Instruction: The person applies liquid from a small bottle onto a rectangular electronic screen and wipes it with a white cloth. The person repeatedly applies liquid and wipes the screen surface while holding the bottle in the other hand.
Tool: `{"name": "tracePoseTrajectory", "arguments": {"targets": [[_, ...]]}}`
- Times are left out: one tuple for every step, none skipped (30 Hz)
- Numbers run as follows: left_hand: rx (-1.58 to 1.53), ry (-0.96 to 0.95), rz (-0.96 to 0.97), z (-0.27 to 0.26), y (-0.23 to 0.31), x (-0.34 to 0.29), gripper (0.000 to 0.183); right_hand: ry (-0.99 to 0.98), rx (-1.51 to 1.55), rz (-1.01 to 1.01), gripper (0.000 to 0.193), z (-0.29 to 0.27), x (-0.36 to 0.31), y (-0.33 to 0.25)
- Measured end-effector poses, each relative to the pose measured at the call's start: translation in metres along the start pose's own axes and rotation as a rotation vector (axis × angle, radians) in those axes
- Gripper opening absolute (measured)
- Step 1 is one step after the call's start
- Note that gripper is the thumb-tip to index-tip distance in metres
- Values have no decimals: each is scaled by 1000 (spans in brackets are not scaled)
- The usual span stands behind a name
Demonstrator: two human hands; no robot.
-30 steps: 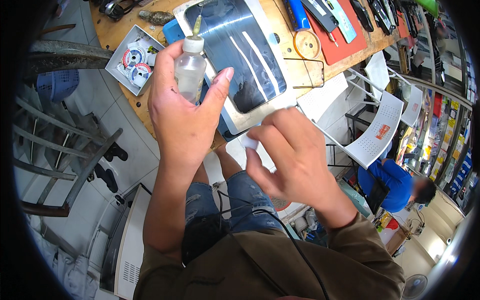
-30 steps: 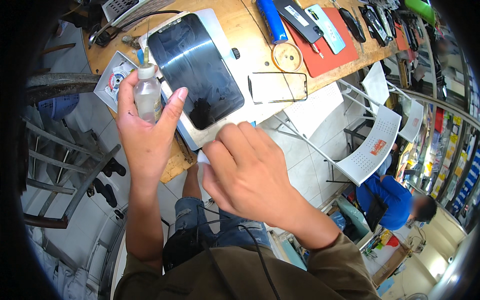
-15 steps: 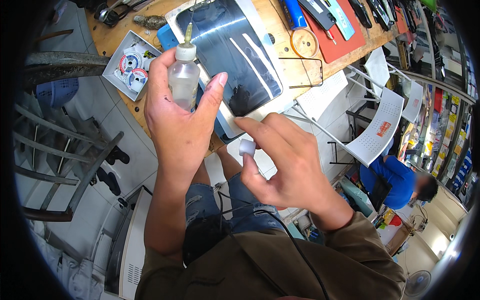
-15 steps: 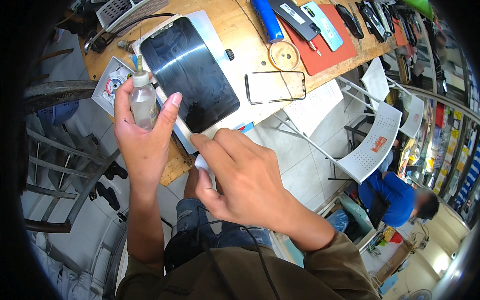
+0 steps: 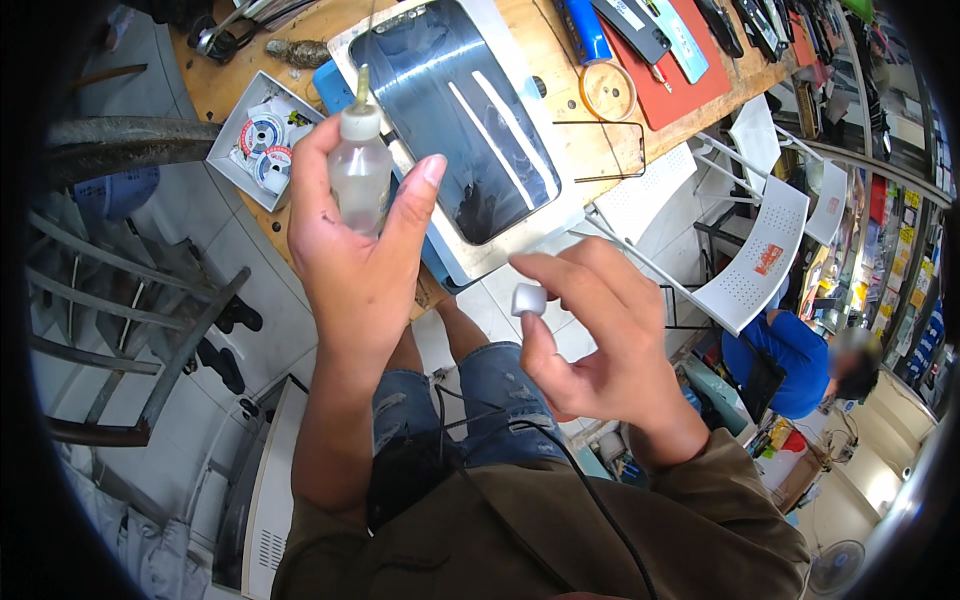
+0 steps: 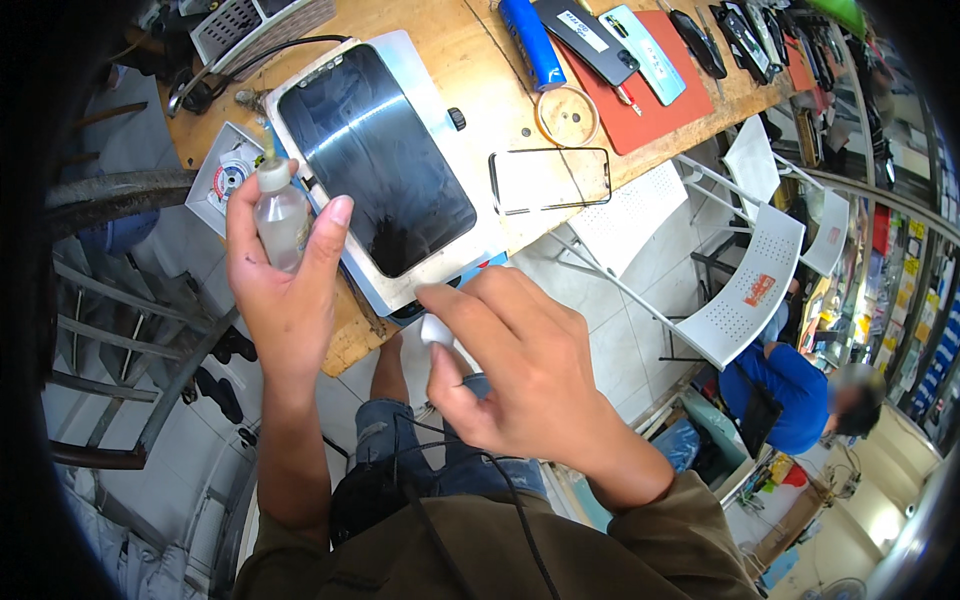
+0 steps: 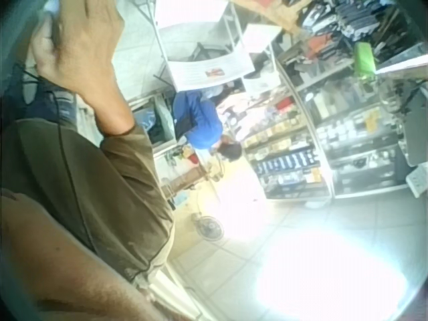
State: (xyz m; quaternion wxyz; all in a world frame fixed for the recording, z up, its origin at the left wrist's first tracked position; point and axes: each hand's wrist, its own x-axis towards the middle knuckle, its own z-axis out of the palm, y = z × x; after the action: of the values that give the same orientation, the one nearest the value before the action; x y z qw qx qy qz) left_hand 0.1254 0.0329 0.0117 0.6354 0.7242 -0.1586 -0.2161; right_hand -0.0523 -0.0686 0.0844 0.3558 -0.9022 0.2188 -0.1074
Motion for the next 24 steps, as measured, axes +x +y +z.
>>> {"name": "tracePoseTrajectory", "arguments": {"targets": [[-29,34,-19,-2,2,-4,55,26,47,5,43,1,-3,1],[-57,60,-35,-3,4,-10,55,59,93,13,42,1,-7,3],[-102,-33,-67,-10,8,-18,53,96,144,19,41,0,-9,3],[-144,-127,-100,-22,12,-32,51,123,197,64,37,-1,-8,-3],[-191,-224,-129,-31,15,-44,49,121,271,66,37,2,-8,-7],[-255,-292,-123,-34,17,-52,46,118,344,66,37,7,-6,-10],[-318,-363,-117,-35,19,-58,44,116,418,67,38,11,-3,-12],[-381,-438,-111,-37,21,-62,41,80,451,8,40,17,0,-13],[-376,-385,-170,-38,24,-64,38,40,427,5,42,18,1,-15],[-371,-331,-229,-38,27,-65,36,44,460,-19,38,15,9,-15],[-356,-264,-287,-39,30,-64,33,40,504,-50,34,11,21,-12],[-395,-269,-290,-42,31,-58,30,69,472,-54,30,4,27,-4],[-303,-243,-242,-44,32,-50,28,96,442,-57,27,-6,37,13],[-211,-215,-199,-44,35,-41,27,170,347,-101,22,-15,61,59],[-123,-189,-165,-43,36,-33,26,331,282,39,24,-18,97,86],[-73,-155,-153,-40,37,-24,21,468,97,139,25,-13,129,124],[-55,-164,-139,-39,37,-17,20,526,-209,107,35,-9,157,161],[-36,-169,-128,-41,34,-10,18,513,-393,155,38,-2,178,181],[-10,-177,-123,-43,31,-7,17,493,-572,210,41,9,195,194],[-8,-168,-130,-42,28,-6,15,471,-583,285,42,22,216,208],[8,-166,-128,-41,25,-6,15,442,-590,359,43,38,235,219],[30,-156,-133,-42,23,-7,15,413,-590,367,44,49,239,222],[51,-147,-136,-41,22,-10,15,390,-594,380,46,56,241,226],[65,-134,-149,-37,23,-13,16,379,-593,331,46,49,237,228]]}}
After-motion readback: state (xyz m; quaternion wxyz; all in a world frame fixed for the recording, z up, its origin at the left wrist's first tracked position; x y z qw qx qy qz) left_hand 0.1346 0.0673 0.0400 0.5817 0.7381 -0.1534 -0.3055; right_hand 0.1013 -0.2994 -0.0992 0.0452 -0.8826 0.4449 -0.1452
